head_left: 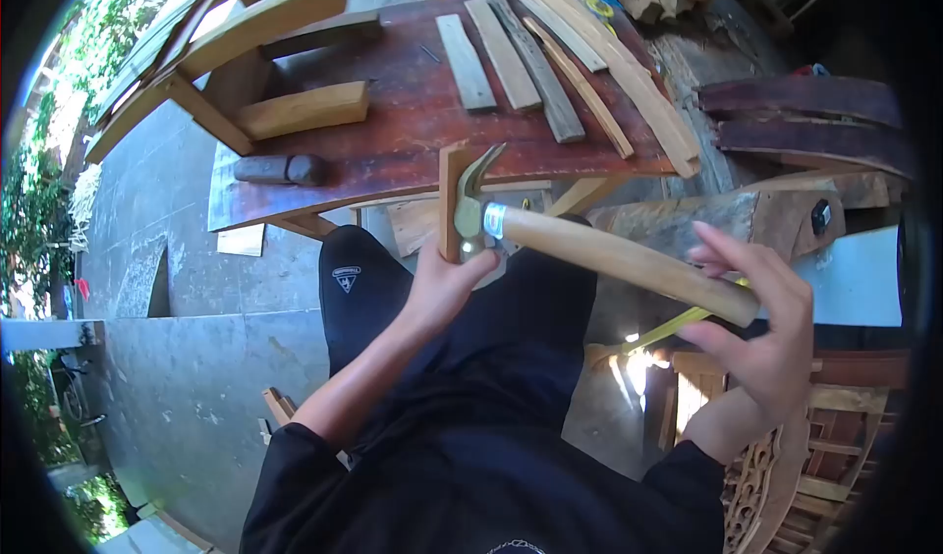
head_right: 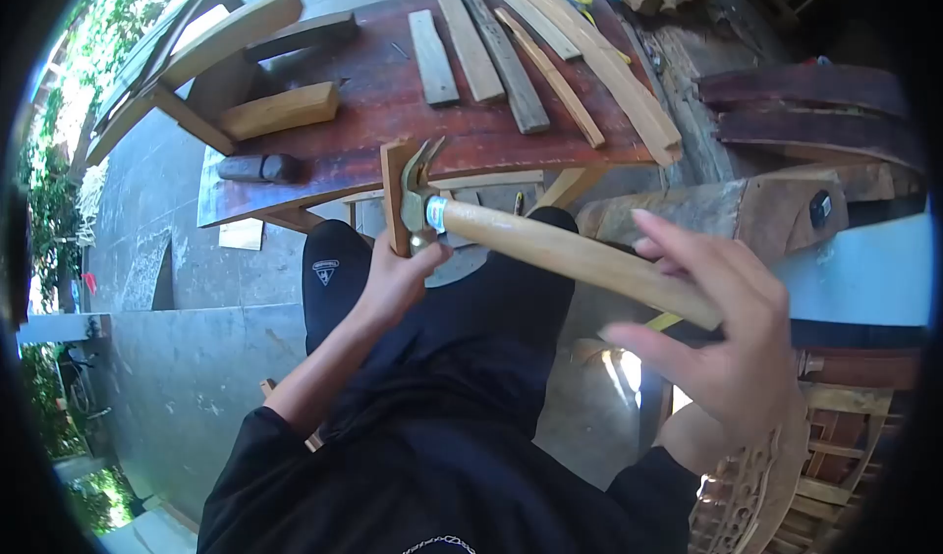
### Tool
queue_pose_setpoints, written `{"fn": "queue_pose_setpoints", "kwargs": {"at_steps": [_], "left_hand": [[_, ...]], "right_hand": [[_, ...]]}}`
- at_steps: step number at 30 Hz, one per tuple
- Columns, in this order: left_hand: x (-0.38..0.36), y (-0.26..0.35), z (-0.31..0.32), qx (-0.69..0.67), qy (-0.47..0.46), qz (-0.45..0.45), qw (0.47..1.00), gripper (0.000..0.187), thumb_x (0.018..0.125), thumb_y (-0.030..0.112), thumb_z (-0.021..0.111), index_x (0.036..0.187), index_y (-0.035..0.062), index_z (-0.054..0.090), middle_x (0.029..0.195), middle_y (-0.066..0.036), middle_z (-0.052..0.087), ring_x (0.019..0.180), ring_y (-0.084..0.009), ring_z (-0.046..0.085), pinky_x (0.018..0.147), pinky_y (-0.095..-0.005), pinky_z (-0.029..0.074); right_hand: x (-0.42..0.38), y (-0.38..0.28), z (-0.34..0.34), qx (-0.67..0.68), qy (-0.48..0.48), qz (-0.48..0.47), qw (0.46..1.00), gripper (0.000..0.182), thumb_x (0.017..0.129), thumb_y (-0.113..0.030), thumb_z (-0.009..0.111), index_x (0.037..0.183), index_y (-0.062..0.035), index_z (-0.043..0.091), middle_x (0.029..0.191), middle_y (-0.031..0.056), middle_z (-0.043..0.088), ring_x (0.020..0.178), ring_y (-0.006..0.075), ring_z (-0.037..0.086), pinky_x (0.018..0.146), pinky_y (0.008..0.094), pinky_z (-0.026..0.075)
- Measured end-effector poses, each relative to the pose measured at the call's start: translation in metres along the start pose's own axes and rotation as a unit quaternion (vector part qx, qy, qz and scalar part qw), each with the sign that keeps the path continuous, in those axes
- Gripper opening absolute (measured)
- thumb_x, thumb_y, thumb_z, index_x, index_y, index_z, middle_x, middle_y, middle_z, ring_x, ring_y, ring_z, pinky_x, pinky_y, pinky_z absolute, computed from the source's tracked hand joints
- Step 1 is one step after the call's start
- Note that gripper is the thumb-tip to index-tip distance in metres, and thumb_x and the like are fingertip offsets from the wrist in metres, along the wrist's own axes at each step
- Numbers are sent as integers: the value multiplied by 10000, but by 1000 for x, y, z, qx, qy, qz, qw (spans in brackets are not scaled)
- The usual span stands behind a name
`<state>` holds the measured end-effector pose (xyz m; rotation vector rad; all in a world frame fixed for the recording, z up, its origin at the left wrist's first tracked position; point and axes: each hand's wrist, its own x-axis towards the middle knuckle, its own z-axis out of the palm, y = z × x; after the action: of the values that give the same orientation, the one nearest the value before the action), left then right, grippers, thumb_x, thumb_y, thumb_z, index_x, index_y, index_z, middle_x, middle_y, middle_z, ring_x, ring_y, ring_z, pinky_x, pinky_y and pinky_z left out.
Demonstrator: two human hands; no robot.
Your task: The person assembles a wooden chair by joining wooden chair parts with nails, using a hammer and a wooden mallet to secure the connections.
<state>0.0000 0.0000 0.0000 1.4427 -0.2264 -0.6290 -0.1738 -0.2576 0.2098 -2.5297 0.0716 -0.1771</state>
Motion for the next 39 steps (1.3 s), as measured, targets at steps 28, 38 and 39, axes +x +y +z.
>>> {"fn": "queue_pose_setpoints", "kwargs": {"at_steps": [28, 38, 39], "left_hand": [[0, 71, -85, -47, -7, 145, 988, 468, 1103, 483, 566, 1029, 23, 601, 759, -26, 549, 716, -98, 502, 654, -305, 431], [-12, 84, -78, -56, -13, 178, 982, 325, 1094, 351, 654, 1085, 26, 660, 837, 67, 523, 766, -18, 437, 672, -231, 359], [-13, 85, -79, -54, -10, 177, 983, 323, 1096, 349, 653, 1083, 27, 661, 837, 67, 524, 765, -18, 436, 671, -230, 358]], "right_hand": [[104, -22, 77, -425, 182, -185, 867, 570, 708, -528, 924, 880, -57, 655, 756, 92, 640, 685, 306, 668, 620, 405, 514], [95, 2, 92, -411, 234, -135, 870, 680, 761, -687, 841, 817, -46, 622, 722, 106, 603, 654, 316, 651, 590, 422, 502], [95, 3, 93, -411, 235, -137, 870, 679, 761, -686, 842, 816, -46, 621, 722, 106, 604, 653, 316, 651, 590, 422, 504]]}}
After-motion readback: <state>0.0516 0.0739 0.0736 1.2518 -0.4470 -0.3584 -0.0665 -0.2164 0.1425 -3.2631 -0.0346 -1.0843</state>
